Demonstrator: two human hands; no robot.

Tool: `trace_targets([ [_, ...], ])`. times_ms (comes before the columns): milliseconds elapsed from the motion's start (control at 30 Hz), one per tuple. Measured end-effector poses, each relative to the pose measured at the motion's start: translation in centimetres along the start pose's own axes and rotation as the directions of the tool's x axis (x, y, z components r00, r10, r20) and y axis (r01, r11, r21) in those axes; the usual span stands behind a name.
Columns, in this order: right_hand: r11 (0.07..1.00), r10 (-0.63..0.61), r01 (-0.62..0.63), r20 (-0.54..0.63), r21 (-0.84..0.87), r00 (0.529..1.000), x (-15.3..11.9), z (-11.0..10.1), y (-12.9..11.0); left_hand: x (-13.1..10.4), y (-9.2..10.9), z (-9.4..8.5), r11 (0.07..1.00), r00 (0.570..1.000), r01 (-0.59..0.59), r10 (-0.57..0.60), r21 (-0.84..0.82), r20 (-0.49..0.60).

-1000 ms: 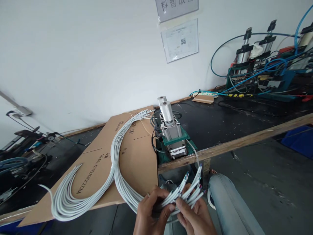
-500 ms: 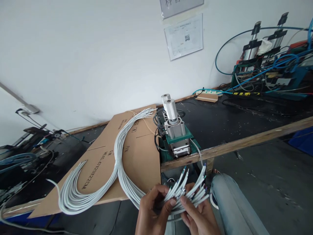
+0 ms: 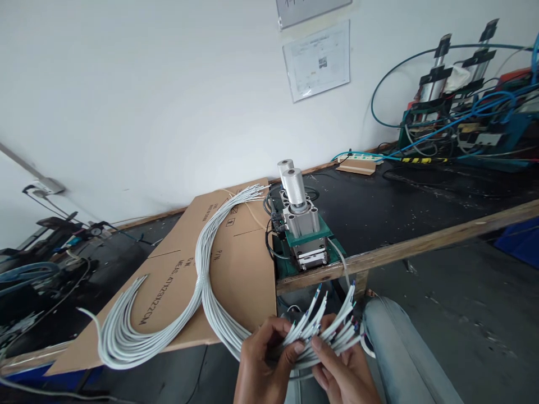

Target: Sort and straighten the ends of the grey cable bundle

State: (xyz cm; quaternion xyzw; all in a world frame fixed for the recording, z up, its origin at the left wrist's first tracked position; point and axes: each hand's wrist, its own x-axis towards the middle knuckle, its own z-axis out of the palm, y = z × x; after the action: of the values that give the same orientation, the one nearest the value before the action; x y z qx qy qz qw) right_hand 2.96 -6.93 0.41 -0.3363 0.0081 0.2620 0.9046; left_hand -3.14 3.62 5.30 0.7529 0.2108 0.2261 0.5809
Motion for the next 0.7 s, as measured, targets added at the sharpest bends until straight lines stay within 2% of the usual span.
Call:
trace_targets([
  [500,0.999,0.033,-0.034,0.039,0.025,0.999,-0.45,-0.15,-0.21,0.02,-0.36,0.15,1.0,1.0,-0.024,0.024,-0.002,-0.014],
  [700,0.993,0.031,-0.043,0.107,0.11,0.994,-0.58,-0.51,-0.49,-0.07,-0.38,-0.05,0.997,0.998,-0.064,0.065,0.039,-0.017],
])
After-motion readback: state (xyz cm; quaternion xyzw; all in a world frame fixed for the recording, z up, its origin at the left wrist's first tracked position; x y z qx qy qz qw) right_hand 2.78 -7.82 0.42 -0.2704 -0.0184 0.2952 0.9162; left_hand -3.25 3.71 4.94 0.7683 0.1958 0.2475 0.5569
